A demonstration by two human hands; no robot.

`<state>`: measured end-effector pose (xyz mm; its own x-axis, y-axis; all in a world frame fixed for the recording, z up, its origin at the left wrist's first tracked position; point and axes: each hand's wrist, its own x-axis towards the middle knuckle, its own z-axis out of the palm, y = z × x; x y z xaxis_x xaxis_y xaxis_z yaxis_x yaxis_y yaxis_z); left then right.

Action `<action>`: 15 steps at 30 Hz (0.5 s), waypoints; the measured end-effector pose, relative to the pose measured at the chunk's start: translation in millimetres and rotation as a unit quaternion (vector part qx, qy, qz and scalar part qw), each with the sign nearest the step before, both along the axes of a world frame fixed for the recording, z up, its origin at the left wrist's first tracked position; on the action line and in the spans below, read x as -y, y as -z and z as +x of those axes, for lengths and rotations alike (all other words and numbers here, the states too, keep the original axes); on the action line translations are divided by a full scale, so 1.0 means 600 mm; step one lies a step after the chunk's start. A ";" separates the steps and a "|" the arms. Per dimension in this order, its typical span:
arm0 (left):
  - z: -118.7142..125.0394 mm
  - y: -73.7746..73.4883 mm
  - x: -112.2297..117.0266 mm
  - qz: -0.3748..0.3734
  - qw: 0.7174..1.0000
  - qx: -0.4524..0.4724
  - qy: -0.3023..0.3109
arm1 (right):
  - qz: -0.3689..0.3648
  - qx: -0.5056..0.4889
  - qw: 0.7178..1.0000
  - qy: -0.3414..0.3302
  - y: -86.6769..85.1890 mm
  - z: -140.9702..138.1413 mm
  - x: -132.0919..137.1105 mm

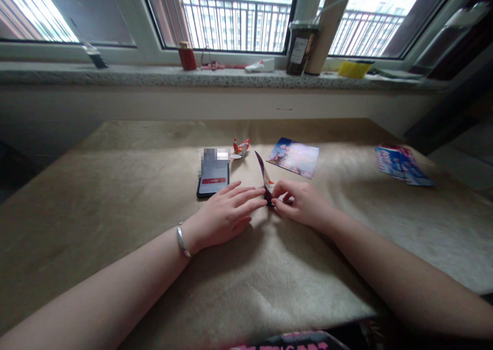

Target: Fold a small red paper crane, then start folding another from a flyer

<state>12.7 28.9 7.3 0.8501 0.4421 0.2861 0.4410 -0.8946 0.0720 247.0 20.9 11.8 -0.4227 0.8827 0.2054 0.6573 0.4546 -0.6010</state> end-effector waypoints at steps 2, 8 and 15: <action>0.000 -0.001 0.001 0.002 1.000 0.003 -0.010 | 0.002 -0.006 1.000 0.016 0.000 0.000 -0.001; 0.002 0.000 0.000 0.037 0.997 0.047 -0.046 | -0.017 -0.075 0.994 0.077 0.001 0.005 -0.007; -0.002 0.008 -0.008 0.058 0.993 0.089 -0.060 | -0.140 -0.258 0.954 0.061 0.001 0.009 -0.017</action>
